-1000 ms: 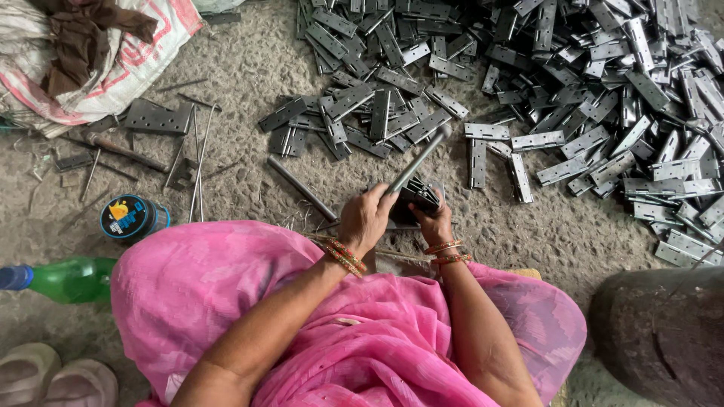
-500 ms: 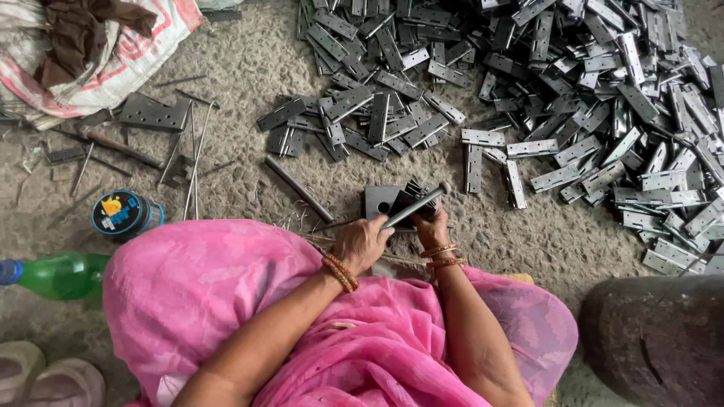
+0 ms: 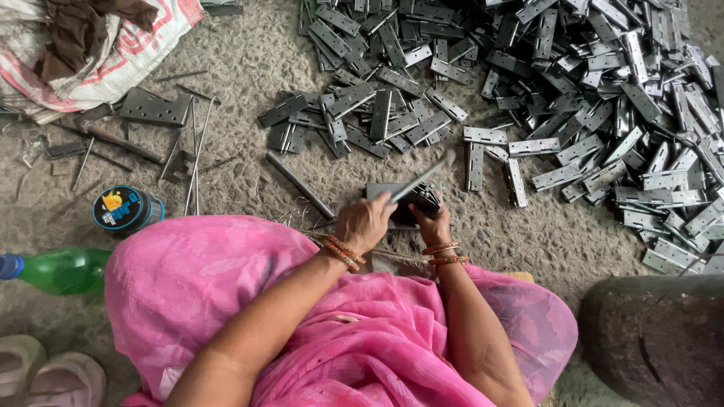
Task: The person sits on the floor and assembles metal hinge components by placing them on a metal block and striking them with a hammer. The person repeatedly picks up hinge parts, aligns them, and hammers them into place.
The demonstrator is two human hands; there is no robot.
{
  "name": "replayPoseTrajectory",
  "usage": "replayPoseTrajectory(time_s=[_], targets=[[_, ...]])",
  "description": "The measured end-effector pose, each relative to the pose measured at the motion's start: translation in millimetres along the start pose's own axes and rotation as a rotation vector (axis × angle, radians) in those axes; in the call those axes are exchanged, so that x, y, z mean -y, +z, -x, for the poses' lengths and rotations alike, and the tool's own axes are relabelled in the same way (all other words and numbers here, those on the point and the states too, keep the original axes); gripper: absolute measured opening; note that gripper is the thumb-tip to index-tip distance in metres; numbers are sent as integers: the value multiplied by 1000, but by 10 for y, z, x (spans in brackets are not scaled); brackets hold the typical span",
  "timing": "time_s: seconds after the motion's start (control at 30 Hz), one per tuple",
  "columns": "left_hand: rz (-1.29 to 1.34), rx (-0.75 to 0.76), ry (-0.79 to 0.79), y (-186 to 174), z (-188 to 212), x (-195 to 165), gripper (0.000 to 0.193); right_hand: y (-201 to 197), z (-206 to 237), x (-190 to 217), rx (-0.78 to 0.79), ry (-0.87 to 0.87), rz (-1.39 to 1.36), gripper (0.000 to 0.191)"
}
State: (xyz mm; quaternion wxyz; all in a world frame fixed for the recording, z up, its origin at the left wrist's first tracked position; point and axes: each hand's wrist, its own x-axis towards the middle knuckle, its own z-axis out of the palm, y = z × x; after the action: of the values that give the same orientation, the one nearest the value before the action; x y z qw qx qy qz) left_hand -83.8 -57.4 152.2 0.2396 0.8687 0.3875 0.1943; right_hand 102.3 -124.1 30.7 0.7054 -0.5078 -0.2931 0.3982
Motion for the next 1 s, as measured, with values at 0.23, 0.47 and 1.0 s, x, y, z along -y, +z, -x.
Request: replayPoseTrajectory(time_s=[0.23,0.47,1.0], targets=[[168,-89,-96,71,203,113,32,-16,21,22,56,-89,225,34],[493,-383,153,-420,-102,-353,36,7,38,24,-19,-40,132,49],[483,-274,-668,532,133,1004,39,-27,15,-77,-44,1,188,52]])
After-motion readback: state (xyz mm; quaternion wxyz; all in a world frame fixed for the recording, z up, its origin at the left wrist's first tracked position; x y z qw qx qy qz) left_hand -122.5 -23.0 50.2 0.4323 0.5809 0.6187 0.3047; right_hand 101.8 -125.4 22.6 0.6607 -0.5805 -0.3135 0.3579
